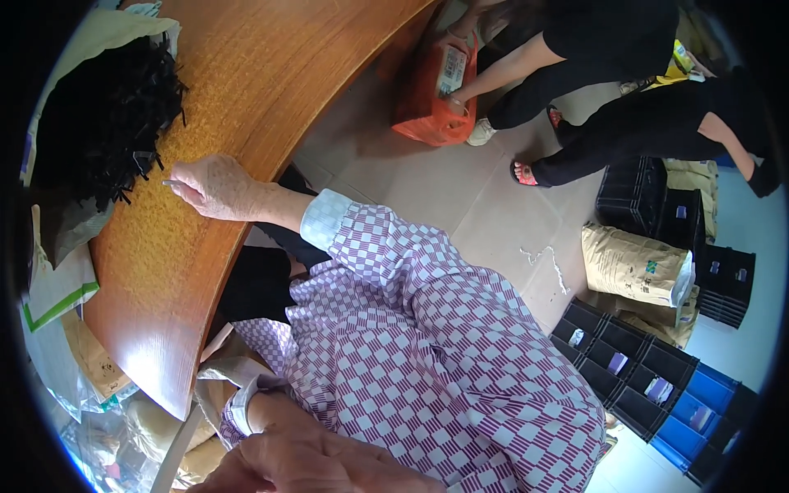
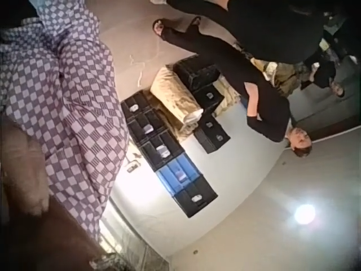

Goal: Assembling small black plastic components at a factory workbench.

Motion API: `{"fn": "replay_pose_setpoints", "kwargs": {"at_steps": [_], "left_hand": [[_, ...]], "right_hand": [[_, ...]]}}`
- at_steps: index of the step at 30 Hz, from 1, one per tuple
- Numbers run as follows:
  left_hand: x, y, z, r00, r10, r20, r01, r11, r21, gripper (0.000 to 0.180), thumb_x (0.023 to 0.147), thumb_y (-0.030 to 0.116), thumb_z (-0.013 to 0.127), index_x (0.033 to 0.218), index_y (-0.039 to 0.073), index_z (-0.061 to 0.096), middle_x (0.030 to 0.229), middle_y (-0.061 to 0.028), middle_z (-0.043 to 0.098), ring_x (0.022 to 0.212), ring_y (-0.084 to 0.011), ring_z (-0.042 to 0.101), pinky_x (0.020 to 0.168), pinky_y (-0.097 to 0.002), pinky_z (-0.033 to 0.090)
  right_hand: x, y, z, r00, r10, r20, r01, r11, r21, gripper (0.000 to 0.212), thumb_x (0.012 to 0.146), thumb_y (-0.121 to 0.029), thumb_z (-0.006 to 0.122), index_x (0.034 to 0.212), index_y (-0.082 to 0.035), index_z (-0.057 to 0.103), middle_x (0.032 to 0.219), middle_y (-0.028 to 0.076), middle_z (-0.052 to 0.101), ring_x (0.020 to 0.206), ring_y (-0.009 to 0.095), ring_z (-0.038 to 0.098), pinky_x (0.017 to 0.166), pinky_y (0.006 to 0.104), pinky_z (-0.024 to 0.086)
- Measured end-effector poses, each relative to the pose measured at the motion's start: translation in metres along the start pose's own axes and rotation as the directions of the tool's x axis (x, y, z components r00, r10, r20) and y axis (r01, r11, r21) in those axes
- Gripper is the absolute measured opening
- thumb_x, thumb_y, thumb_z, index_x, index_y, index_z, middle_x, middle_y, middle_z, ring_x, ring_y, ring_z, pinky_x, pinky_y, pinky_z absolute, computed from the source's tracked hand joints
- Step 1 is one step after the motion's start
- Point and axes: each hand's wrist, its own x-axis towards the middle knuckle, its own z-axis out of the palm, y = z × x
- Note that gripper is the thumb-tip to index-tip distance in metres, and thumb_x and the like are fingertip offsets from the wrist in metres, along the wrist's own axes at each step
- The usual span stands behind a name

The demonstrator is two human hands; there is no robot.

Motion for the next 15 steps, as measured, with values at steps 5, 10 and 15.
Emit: {"fn": "replay_pose_setpoints", "kwargs": {"at_steps": [5,10,15], "left_hand": [[-0.007,-0.005,-0.006,0.974,-0.086,0.210,0.159,0.918,-0.362,0.092,0.078,0.055,0.062,0.124,-0.021,0.038,0.111,-0.0337,0.054,0.094,-0.0382,0.061,0.079,-0.0423,0.051],[0.015,0.000,-0.001,0.991,-0.008,0.136,0.000,0.998,0.056,0.093,0.077,0.058,0.062,0.125,-0.019,0.040,0.095,-0.0306,0.058,0.074,-0.0355,0.063,0.060,-0.0399,0.052],[0.008,0.001,0.007,0.996,0.001,0.085,0.010,0.991,-0.133,0.089,0.079,0.054,0.063,0.124,-0.019,0.039,0.107,-0.0328,0.054,0.081,-0.0341,0.064,0.069,-0.0383,0.054]], "right_hand": [[-0.002,-0.001,0.002,1.000,-0.030,-0.007,0.030,0.999,-0.024,0.018,0.088,-0.018,0.060,0.081,-0.003,0.054,0.058,0.014,0.056,0.053,0.030,0.059,0.047,0.0391,0.045],[-0.002,-0.001,0.002,1.000,-0.018,0.016,0.018,1.000,0.005,0.017,0.089,-0.017,0.060,0.082,-0.002,0.054,0.060,0.013,0.058,0.052,0.026,0.059,0.047,0.0354,0.046],[-0.003,0.000,0.005,1.000,-0.003,0.020,0.003,1.000,0.029,0.016,0.089,-0.016,0.060,0.082,-0.003,0.055,0.060,0.013,0.058,0.052,0.027,0.059,0.047,0.0353,0.046]]}}
